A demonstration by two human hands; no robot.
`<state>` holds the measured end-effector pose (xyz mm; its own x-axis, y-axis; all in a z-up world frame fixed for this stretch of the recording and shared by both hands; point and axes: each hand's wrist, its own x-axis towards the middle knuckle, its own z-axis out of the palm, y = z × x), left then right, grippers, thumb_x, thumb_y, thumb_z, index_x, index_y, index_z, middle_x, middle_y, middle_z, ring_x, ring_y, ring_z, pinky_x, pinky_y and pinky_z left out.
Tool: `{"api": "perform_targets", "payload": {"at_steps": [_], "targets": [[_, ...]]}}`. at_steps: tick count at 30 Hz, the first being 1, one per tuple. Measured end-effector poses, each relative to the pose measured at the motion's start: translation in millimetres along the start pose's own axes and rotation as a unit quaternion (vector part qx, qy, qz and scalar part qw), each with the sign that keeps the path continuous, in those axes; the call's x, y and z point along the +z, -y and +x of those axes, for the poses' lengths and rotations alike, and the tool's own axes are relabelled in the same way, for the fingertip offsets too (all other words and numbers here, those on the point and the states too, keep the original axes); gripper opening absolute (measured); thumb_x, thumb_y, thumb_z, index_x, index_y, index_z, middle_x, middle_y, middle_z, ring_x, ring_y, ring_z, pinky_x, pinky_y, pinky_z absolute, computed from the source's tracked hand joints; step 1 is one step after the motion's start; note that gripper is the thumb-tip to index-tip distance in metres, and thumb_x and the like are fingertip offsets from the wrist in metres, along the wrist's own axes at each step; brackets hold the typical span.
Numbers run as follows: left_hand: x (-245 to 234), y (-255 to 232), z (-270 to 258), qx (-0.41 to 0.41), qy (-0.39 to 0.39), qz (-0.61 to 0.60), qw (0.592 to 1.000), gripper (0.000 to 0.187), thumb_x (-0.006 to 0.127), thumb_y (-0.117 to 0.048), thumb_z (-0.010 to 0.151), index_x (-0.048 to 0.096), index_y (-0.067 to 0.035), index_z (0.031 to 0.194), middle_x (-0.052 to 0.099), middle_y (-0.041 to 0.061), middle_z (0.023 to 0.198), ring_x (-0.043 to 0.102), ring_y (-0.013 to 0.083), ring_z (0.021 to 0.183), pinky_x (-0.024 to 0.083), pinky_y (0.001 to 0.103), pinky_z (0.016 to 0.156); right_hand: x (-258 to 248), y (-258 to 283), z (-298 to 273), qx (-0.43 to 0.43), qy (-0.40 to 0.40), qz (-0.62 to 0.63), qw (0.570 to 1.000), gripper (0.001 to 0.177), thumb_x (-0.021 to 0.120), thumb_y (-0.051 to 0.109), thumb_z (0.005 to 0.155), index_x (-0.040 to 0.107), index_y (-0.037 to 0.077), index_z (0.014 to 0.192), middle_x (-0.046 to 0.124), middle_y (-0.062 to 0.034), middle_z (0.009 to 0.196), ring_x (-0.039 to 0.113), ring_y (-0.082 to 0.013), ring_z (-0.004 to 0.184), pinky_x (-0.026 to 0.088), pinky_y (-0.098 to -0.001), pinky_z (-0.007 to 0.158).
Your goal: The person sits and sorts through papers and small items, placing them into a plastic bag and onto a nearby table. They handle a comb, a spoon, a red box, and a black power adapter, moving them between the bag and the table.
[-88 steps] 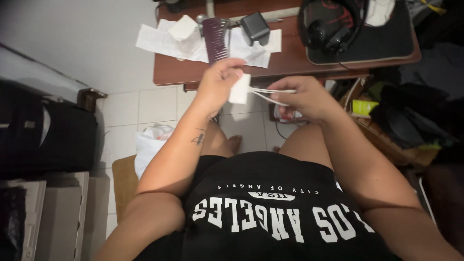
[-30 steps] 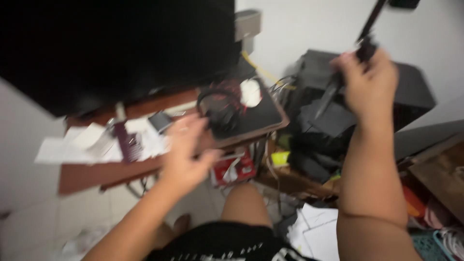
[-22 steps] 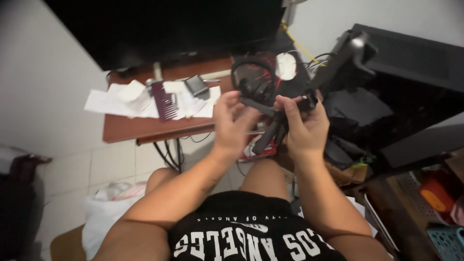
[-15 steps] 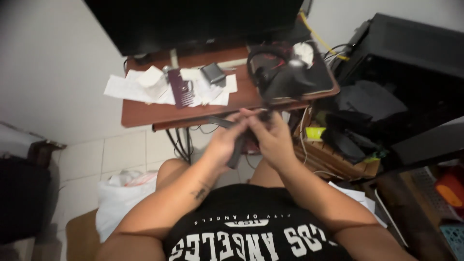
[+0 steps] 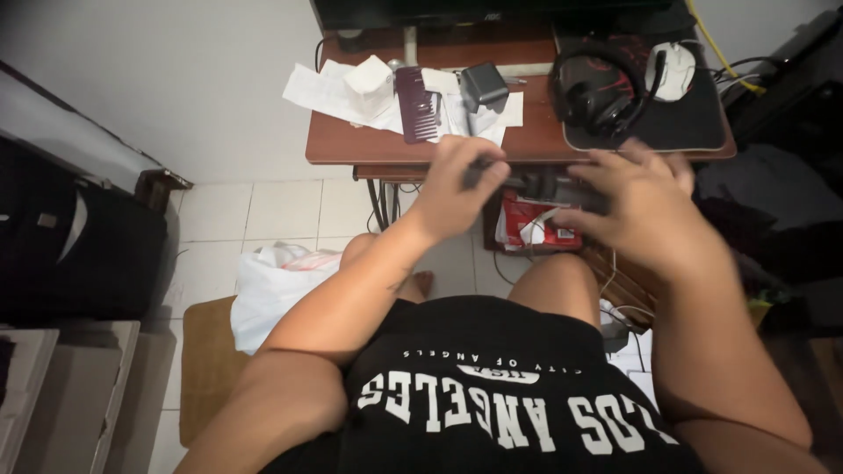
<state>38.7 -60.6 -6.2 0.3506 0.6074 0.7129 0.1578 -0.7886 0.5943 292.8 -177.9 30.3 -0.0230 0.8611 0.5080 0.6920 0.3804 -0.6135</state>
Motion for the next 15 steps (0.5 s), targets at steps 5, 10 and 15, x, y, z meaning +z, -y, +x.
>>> {"api": "perform_targets", "payload": {"at_steps": [5,10,15], "targets": [[-9.6,-22.7,7.9,-0.029,0.148,-0.096,0.984,0.027,0.068,-0.03,0.101,0.063,-0.011,0.121,0.053,0.012,0.116,0.06,0.0228,0.107,0.052,0.035,0.1,32.2,37.2,5.2,0.035,0.151,-0.348,0.925,0.068,0.078,0.053,0.077,0.066,0.015,0.131,0.073,-0.0142,0.104,0.07,-0.0316,0.102,0.047,-0.0546,0.091],[-50.8,-15.5,29.1,-0.127,0.229,-0.208,0.942,0.055,0.071,-0.021,0.093,0.05,-0.009,0.143,0.059,0.013,0.125,0.06,0.0205,0.114,0.051,0.034,0.098,30.8,40.9,1.7,0.282,0.181,-0.08,0.939,0.063,0.084,0.038,0.077,0.066,0.013,0.131,0.071,-0.0135,0.078,0.067,-0.0202,0.065,0.051,-0.034,0.057],[-58.8,-3.0,29.4,-0.218,0.213,-0.38,0.873,0.033,0.062,-0.014,0.107,0.068,0.002,0.135,0.073,0.014,0.13,0.069,0.0186,0.123,0.056,0.03,0.108,40.5,33.5,-7.6,0.261,0.111,0.042,0.958,0.061,0.086,0.027,0.073,0.068,0.007,0.128,0.067,-0.0033,0.073,0.054,-0.0083,0.055,0.045,-0.0283,0.045]]}}
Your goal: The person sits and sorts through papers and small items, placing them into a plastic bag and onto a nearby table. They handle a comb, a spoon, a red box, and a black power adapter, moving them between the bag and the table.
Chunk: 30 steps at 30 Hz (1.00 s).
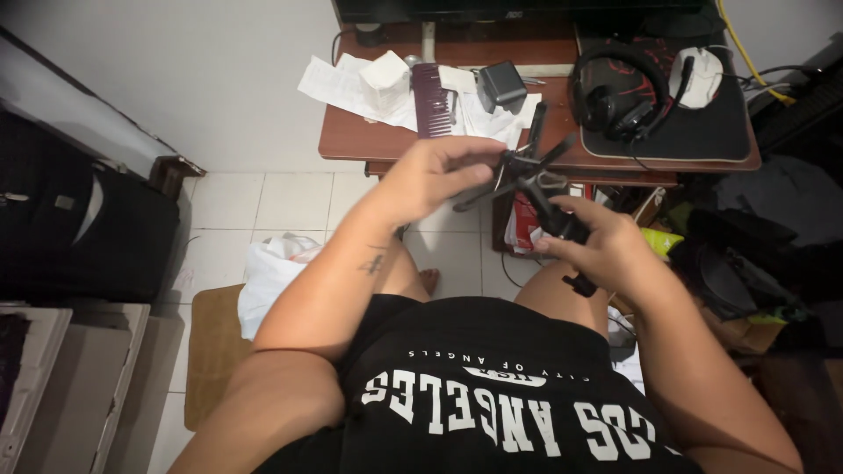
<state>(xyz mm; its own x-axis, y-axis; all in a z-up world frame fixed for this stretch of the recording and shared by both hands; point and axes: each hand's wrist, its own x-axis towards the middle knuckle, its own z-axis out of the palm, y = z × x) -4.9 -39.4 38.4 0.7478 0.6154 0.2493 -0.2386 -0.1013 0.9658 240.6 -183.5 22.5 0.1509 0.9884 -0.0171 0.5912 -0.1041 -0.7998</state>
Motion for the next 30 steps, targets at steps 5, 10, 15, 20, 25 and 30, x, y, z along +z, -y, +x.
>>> {"api": "perform_targets", "payload": {"at_steps": [5,10,15,20,25,30], "targets": [[12.8,-21.8,0.5,-0.079,-0.026,0.129,0.988,0.04,0.073,-0.013,0.093,0.071,0.0,0.13,0.074,0.011,0.097,0.061,0.0149,0.078,0.051,0.03,0.067,5.2,12.2,-3.4,0.011,0.021,-0.055,0.998,0.063,0.088,0.027,0.073,0.067,0.01,0.13,0.065,-0.0092,0.062,0.059,-0.0103,0.05,0.047,-0.0297,0.045],[12.1,-24.1,2.6,-0.036,0.022,0.14,0.989,0.04,0.076,-0.016,0.09,0.07,-0.002,0.127,0.078,0.005,0.103,0.07,0.0102,0.092,0.057,0.025,0.084,10.0,9.8,-5.1,0.022,0.033,-0.022,0.999,0.061,0.085,0.027,0.074,0.068,0.01,0.13,0.07,-0.0075,0.067,0.062,-0.0096,0.052,0.052,-0.0294,0.046],[1.9,1.1,14.9,0.058,-0.003,0.32,0.946,0.041,0.081,-0.026,0.091,0.075,-0.007,0.127,0.071,0.012,0.108,0.064,0.0192,0.106,0.053,0.032,0.096,20.9,3.5,1.8,-0.017,0.009,0.041,0.999,0.067,0.086,0.025,0.074,0.062,0.007,0.135,0.073,-0.0058,0.083,0.061,-0.0084,0.054,0.051,-0.0272,0.046],[19.9,41.7,19.9,0.089,-0.129,-0.132,0.979,0.086,0.073,-0.059,0.096,0.034,-0.016,0.16,0.051,0.013,0.157,0.058,0.0302,0.136,0.048,0.044,0.11,40.2,-22.4,18.9,-0.025,0.04,0.261,0.964,0.062,0.065,0.023,0.091,0.044,0.009,0.148,0.067,-0.0035,0.085,0.063,-0.0074,0.057,0.05,-0.0253,0.042],[55.0,31.2,12.4,0.12,-0.026,-0.31,0.943,0.114,0.078,-0.064,0.08,0.01,-0.027,0.163,0.059,0.017,0.139,0.064,0.0322,0.12,0.052,0.047,0.107,58.4,-19.2,19.0,0.019,0.077,0.272,0.959,0.041,0.052,0.027,0.102,0.058,0.004,0.135,0.059,-0.0037,0.074,0.056,-0.0089,0.049,0.048,-0.0258,0.043],[53.1,41.5,12.7,0.183,0.013,-0.353,0.918,0.114,0.089,-0.047,0.084,0.022,-0.015,0.17,0.065,0.016,0.118,0.07,0.0293,0.107,0.058,0.045,0.103,66.6,-27.5,21.1,-0.018,0.111,0.322,0.94,0.036,0.047,0.027,0.106,0.06,0.001,0.127,0.058,-0.0039,0.071,0.055,-0.0103,0.045,0.05,-0.0257,0.047]]}}
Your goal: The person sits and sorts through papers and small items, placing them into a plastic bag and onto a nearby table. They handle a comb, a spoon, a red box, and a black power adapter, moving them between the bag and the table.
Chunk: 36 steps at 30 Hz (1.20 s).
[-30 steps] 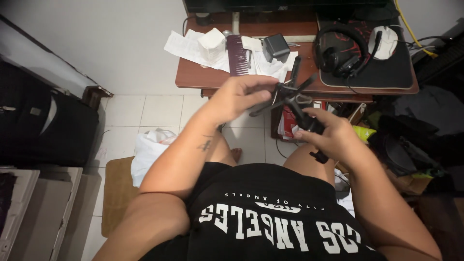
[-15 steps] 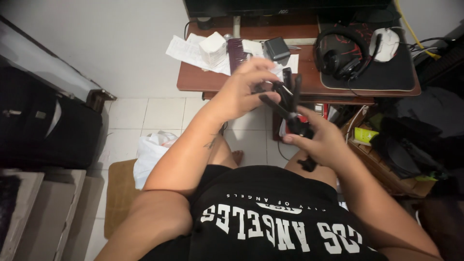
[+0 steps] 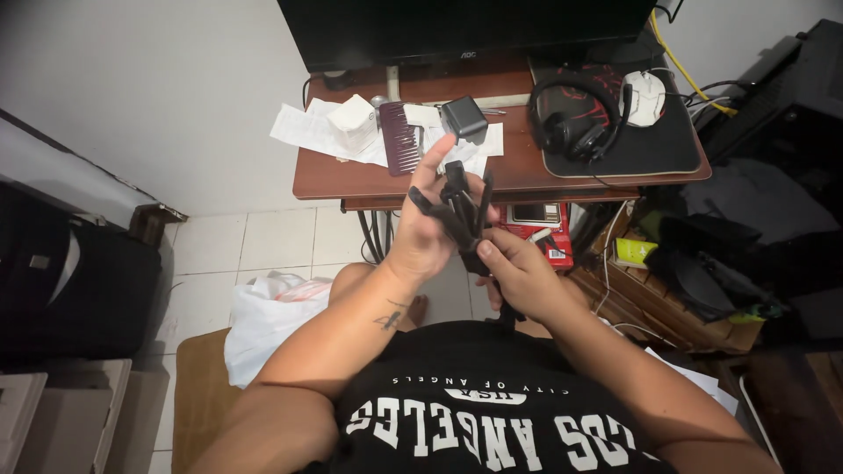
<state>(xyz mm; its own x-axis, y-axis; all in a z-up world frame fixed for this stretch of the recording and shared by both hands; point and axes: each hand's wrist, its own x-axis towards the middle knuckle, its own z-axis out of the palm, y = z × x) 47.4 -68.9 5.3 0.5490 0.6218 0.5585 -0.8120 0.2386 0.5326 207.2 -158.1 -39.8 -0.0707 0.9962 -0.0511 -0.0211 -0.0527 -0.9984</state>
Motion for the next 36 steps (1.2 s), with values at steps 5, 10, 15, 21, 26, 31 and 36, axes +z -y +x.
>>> {"api": "perform_targets", "payload": {"at_steps": [5,10,15,21,26,31,36], "targets": [[9.2,-7.9,3.6,-0.07,-0.069,0.24,0.966,0.088,0.073,0.007,0.087,0.03,-0.006,0.163,0.065,0.019,0.115,0.069,0.0243,0.097,0.059,0.038,0.091,-6.0,-25.5,2.0,-0.046,0.048,0.063,0.996,0.043,0.052,0.027,0.105,0.052,0.0,0.138,0.064,-0.0048,0.084,0.059,-0.0111,0.065,0.051,-0.0276,0.059],[10.3,-21.9,17.2,-0.1,-0.193,0.163,0.962,0.062,0.07,-0.001,0.082,0.044,-0.005,0.138,0.068,0.014,0.096,0.07,0.0235,0.08,0.059,0.036,0.073,4.7,3.0,-11.6,-0.085,0.066,0.042,0.993,0.08,0.074,0.015,0.089,0.032,0.007,0.156,0.056,-0.0058,0.116,0.057,-0.0167,0.111,0.049,-0.0338,0.096],[5.8,-24.9,20.4,-0.091,-0.234,0.152,0.956,0.018,0.071,-0.012,0.089,0.062,-0.002,0.101,0.067,0.009,0.08,0.072,0.0256,0.079,0.059,0.038,0.076,-4.0,-11.7,-14.9,-0.068,0.076,0.024,0.995,0.095,0.082,0.012,0.084,0.029,0.008,0.162,0.055,-0.012,0.136,0.053,-0.0209,0.127,0.044,-0.0368,0.109],[0.7,-12.9,29.3,-0.027,-0.253,0.169,0.952,0.025,0.069,-0.023,0.104,0.059,-0.003,0.092,0.06,0.006,0.071,0.067,0.0242,0.072,0.058,0.042,0.08,-10.9,11.8,-32.6,-0.144,0.104,-0.042,0.983,0.106,0.089,0.015,0.078,0.025,0.007,0.162,0.048,-0.0115,0.146,0.056,-0.0201,0.124,0.047,-0.035,0.108],[5.4,-1.0,39.6,-0.055,-0.324,0.105,0.938,0.008,0.067,-0.02,0.098,0.064,-0.018,0.105,0.056,0.002,0.067,0.057,0.017,0.06,0.055,0.041,0.07,-21.8,3.6,-39.6,-0.13,0.075,-0.032,0.988,0.105,0.085,0.012,0.081,0.023,0.008,0.165,0.055,-0.0108,0.139,0.058,-0.0173,0.117,0.05,-0.0331,0.104],[-9.6,23.2,53.3,-0.102,-0.302,0.163,0.934,0.028,0.069,-0.027,0.096,0.055,-0.008,0.08,0.05,0.002,0.058,0.051,0.016,0.048,0.054,0.041,0.064,-28.8,-22.4,-44.2,-0.113,0.078,0.053,0.989,0.103,0.082,0.007,0.084,0.021,0.009,0.167,0.056,-0.0115,0.134,0.057,-0.0155,0.118,0.048,-0.0311,0.103],[-24.7,56.6,72.2,-0.159,-0.289,0.201,0.922,0.036,0.079,-0.028,0.095,0.053,-0.003,0.093,0.053,0.005,0.07,0.053,0.0197,0.057,0.057,0.049,0.073,-48.8,-35.0,-31.0,-0.07,0.046,0.173,0.981,0.091,0.074,0.007,0.086,0.025,0.013,0.163,0.062,-0.0142,0.12,0.064,-0.0177,0.098,0.057,-0.0328,0.086]]}}
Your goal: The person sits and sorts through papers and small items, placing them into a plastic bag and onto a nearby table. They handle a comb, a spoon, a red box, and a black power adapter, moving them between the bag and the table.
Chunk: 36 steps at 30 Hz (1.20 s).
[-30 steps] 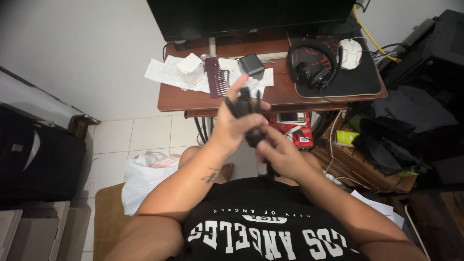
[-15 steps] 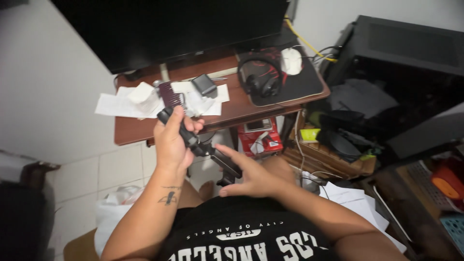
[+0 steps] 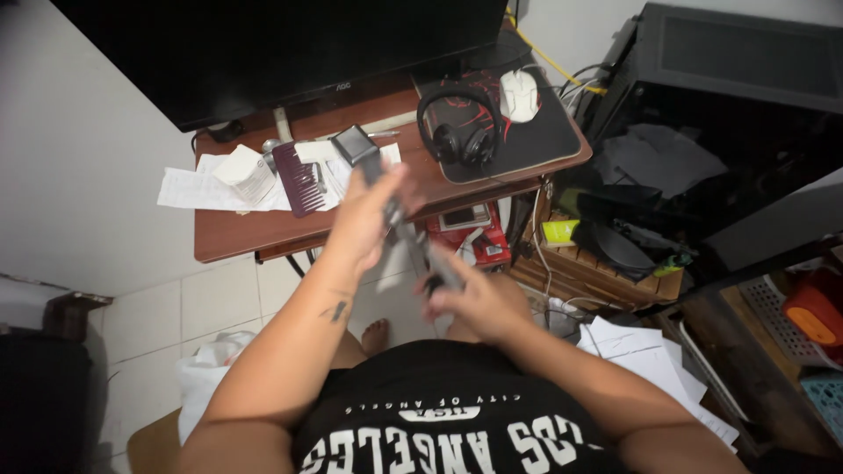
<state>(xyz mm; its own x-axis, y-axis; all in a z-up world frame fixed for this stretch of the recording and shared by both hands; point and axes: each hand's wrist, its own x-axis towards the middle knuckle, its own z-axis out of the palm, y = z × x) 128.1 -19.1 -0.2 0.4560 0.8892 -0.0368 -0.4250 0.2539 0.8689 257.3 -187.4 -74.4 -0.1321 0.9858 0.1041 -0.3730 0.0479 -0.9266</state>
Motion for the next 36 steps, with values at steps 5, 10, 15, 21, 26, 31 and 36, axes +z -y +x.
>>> {"api": "perform_targets", "payload": {"at_steps": [5,10,15,21,26,31,36], "targets": [[2.2,44.6,14.4,-0.017,0.1,0.235,0.967,0.097,0.075,-0.034,0.097,0.01,-0.005,0.163,0.044,0.006,0.142,0.048,0.0193,0.133,0.036,0.041,0.116,-30.6,12.3,57.3,0.012,-0.202,0.138,0.97,0.029,0.06,0.022,0.097,0.062,0.003,0.118,0.072,-0.0124,0.095,0.068,-0.0202,0.071,0.057,-0.0319,0.062],[22.3,52.5,19.0,-0.012,0.112,0.313,0.943,0.081,0.07,-0.033,0.098,0.029,-0.005,0.161,0.05,0.018,0.139,0.051,0.0219,0.121,0.041,0.04,0.105,-50.2,20.5,119.0,-0.044,-0.266,0.085,0.959,0.036,0.07,0.033,0.097,0.066,0.0,0.11,0.068,-0.0103,0.089,0.067,-0.0171,0.067,0.053,-0.0314,0.052],[19.7,58.2,35.4,-0.087,0.096,0.168,0.977,0.066,0.064,-0.032,0.104,0.048,-0.004,0.162,0.054,0.027,0.109,0.045,0.0333,0.093,0.041,0.043,0.08,-35.0,43.2,120.4,0.033,-0.362,-0.168,0.917,0.055,0.068,0.04,0.099,0.059,0.007,0.142,0.072,-0.0235,0.089,0.062,-0.0282,0.065,0.05,-0.0382,0.055],[24.3,74.5,38.7,0.13,0.123,0.263,0.948,0.048,0.07,-0.02,0.1,0.055,-0.004,0.143,0.06,0.007,0.132,0.059,0.0165,0.121,0.048,0.03,0.105,-39.3,10.4,105.0,-0.223,-0.329,-0.253,0.882,0.053,0.064,0.032,0.106,0.049,0.004,0.149,0.074,-0.0177,0.117,0.074,-0.0214,0.111,0.056,-0.0298,0.095],[16.7,89.3,41.7,0.298,0.089,0.452,0.836,0.038,0.071,-0.013,0.104,0.061,-0.001,0.139,0.054,0.015,0.136,0.055,0.0254,0.13,0.043,0.036,0.114,-66.8,-3.3,91.0,-0.212,-0.257,-0.244,0.911,0.068,0.061,0.016,0.1,0.033,0.008,0.161,0.073,-0.0116,0.116,0.072,-0.0146,0.1,0.056,-0.027,0.09],[17.6,88.5,46.8,0.28,0.114,0.474,0.827,0.041,0.07,-0.014,0.104,0.059,-0.002,0.141,0.047,0.017,0.14,0.055,0.03,0.129,0.048,0.036,0.11,-107.4,-19.4,13.2,-0.133,-0.254,-0.247,0.926,0.067,0.069,0.016,0.098,0.04,0.011,0.158,0.071,-0.0051,0.095,0.063,-0.0083,0.083,0.054,-0.0251,0.077],[9.5,82.6,74.1,0.261,0.134,0.579,0.76,0.044,0.071,-0.013,0.103,0.059,-0.002,0.143,0.045,0.022,0.142,0.054,0.0347,0.128,0.047,0.04,0.111,-191.8,-105.7,-80.8,-0.067,-0.428,-0.25,0.866,0.044,0.073,0.018,0.099,0.065,0.009,0.141,0.068,-0.0037,0.089,0.06,-0.0086,0.077,0.053,-0.0258,0.07]]}}
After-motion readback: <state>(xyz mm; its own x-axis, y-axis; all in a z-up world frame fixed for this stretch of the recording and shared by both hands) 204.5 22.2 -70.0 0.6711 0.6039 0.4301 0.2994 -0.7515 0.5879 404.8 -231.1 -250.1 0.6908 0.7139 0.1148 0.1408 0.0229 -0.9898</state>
